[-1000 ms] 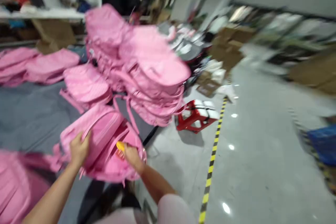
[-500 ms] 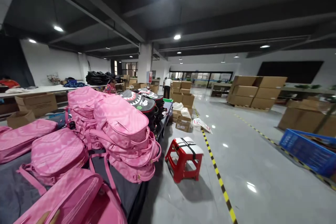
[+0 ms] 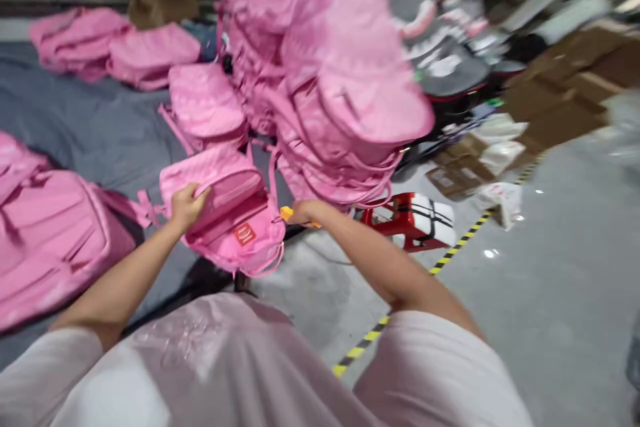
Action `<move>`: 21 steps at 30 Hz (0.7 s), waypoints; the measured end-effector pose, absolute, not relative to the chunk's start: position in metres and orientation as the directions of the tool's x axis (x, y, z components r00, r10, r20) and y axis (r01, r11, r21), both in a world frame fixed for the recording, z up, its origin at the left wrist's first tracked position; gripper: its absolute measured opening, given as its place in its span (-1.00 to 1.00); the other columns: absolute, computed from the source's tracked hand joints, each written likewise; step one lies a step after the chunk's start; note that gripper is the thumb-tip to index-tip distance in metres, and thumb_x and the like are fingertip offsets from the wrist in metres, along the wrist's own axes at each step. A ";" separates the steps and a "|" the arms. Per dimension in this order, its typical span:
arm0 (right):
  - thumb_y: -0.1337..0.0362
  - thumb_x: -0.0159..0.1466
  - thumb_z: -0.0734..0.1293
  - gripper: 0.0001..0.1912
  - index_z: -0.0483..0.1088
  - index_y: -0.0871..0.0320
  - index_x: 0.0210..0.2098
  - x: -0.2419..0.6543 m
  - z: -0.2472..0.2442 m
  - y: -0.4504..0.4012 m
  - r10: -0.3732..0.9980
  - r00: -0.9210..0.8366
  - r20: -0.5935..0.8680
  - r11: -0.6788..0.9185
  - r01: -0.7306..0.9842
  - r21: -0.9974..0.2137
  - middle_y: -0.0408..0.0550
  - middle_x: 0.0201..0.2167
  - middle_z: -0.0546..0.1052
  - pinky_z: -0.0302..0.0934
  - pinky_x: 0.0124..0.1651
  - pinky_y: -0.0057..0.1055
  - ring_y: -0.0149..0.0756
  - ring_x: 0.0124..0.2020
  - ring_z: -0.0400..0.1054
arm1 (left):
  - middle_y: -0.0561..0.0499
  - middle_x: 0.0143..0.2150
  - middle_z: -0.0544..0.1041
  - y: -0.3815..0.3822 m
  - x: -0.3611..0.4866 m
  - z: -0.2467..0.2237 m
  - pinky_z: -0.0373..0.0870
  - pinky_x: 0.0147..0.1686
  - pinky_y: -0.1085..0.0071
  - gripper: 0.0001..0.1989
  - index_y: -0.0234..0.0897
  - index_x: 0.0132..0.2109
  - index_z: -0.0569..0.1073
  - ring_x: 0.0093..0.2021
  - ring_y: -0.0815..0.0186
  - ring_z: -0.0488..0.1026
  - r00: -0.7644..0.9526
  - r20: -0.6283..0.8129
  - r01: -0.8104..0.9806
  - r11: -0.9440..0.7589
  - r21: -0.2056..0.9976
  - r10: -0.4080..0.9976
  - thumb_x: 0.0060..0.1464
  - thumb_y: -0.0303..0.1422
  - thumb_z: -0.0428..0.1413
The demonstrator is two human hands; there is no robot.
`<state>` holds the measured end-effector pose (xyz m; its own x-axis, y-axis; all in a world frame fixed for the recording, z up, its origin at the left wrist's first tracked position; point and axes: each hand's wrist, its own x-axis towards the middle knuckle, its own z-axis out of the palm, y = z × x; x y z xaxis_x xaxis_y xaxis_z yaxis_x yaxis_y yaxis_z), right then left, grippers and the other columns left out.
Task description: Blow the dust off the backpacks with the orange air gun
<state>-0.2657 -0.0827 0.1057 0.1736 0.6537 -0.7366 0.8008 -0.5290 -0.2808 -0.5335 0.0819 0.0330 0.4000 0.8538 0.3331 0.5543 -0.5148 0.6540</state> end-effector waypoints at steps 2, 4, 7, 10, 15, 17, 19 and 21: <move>0.07 0.23 0.43 -0.65 0.41 0.25 -0.44 -0.261 0.086 -0.076 0.495 0.105 -0.863 -0.577 0.782 -0.236 -0.15 -0.65 0.37 0.20 -0.55 -0.45 -0.43 -0.66 0.25 | 0.09 -0.59 0.24 0.090 -0.535 0.025 0.05 -0.43 0.41 -0.63 -0.23 -0.50 0.32 -0.52 0.36 0.21 0.386 0.375 0.527 -0.535 0.661 0.843 0.11 -0.06 0.03; -0.02 0.17 0.45 -0.59 0.38 0.20 -0.47 -0.248 0.078 -0.079 0.395 0.037 -0.918 -0.678 0.686 -0.264 -0.22 -0.74 0.26 0.07 -0.63 -0.47 -0.47 -0.74 0.12 | 0.10 -0.59 0.25 0.090 -0.536 0.023 0.04 -0.45 0.43 -0.65 -0.24 -0.47 0.36 -0.53 0.38 0.21 0.373 0.414 0.496 -0.555 0.668 0.830 0.13 -0.08 0.05; -0.12 0.06 0.50 -0.51 0.38 0.18 -0.39 -0.225 0.073 -0.094 0.429 -0.081 -0.900 -0.811 0.404 -0.423 -0.32 -0.75 0.14 -0.05 -0.66 -0.51 -0.54 -0.75 -0.02 | 0.11 -0.59 0.26 0.085 -0.537 0.027 0.04 -0.45 0.43 -0.65 -0.25 -0.46 0.37 -0.54 0.38 0.20 0.359 0.451 0.473 -0.576 0.667 0.817 0.14 -0.10 0.06; -0.16 0.05 0.50 -0.44 0.37 0.19 -0.29 -0.210 0.056 -0.104 0.557 -0.101 -0.825 -0.820 0.089 -0.565 -0.41 -0.73 0.04 -0.07 -0.65 -0.55 -0.59 -0.73 -0.13 | 0.12 -0.60 0.23 0.083 -0.535 0.030 0.04 -0.46 0.43 -0.64 -0.25 -0.48 0.36 -0.54 0.40 0.18 0.355 0.466 0.473 -0.586 0.658 0.810 0.15 -0.09 0.06; -0.21 0.08 0.44 -0.42 0.32 0.17 -0.26 -0.206 0.008 -0.103 0.669 -0.057 -0.741 -0.738 -0.166 -0.654 -0.45 -0.74 0.00 -0.04 -0.63 -0.56 -0.61 -0.73 -0.21 | 0.12 -0.59 0.26 0.079 -0.532 0.032 0.07 -0.47 0.45 -0.66 -0.26 -0.45 0.39 -0.55 0.41 0.20 0.350 0.470 0.492 -0.585 0.644 0.811 0.15 -0.11 0.07; -0.25 0.05 0.43 -0.38 0.31 0.16 -0.26 -0.208 -0.007 -0.103 0.696 -0.060 -0.715 -0.712 -0.182 -0.678 -0.46 -0.75 0.00 0.01 -0.63 -0.54 -0.60 -0.74 -0.20 | 0.12 -0.59 0.29 0.071 -0.531 0.034 0.10 -0.46 0.45 -0.67 -0.26 -0.43 0.42 -0.55 0.41 0.22 0.353 0.469 0.509 -0.587 0.630 0.810 0.14 -0.11 0.07; -0.28 0.01 0.43 -0.34 0.32 0.17 -0.24 -0.208 -0.016 -0.112 0.708 -0.073 -0.703 -0.704 -0.154 -0.693 -0.46 -0.75 0.01 0.06 -0.62 -0.52 -0.58 -0.74 -0.16 | 0.09 -0.58 0.33 0.057 -0.530 0.036 0.14 -0.45 0.45 -0.66 -0.25 -0.40 0.46 -0.54 0.38 0.26 0.389 0.423 0.537 -0.575 0.618 0.818 0.14 -0.08 0.08; -0.28 -0.01 0.43 -0.32 0.32 0.19 -0.23 -0.208 -0.020 -0.131 0.688 -0.092 -0.720 -0.725 -0.127 -0.677 -0.46 -0.73 0.01 0.07 -0.62 -0.52 -0.58 -0.73 -0.15 | 0.04 -0.53 0.41 0.036 -0.533 0.039 0.22 -0.40 0.43 -0.66 -0.24 -0.35 0.50 -0.49 0.34 0.35 0.442 0.310 0.569 -0.530 0.629 0.842 0.14 -0.06 0.08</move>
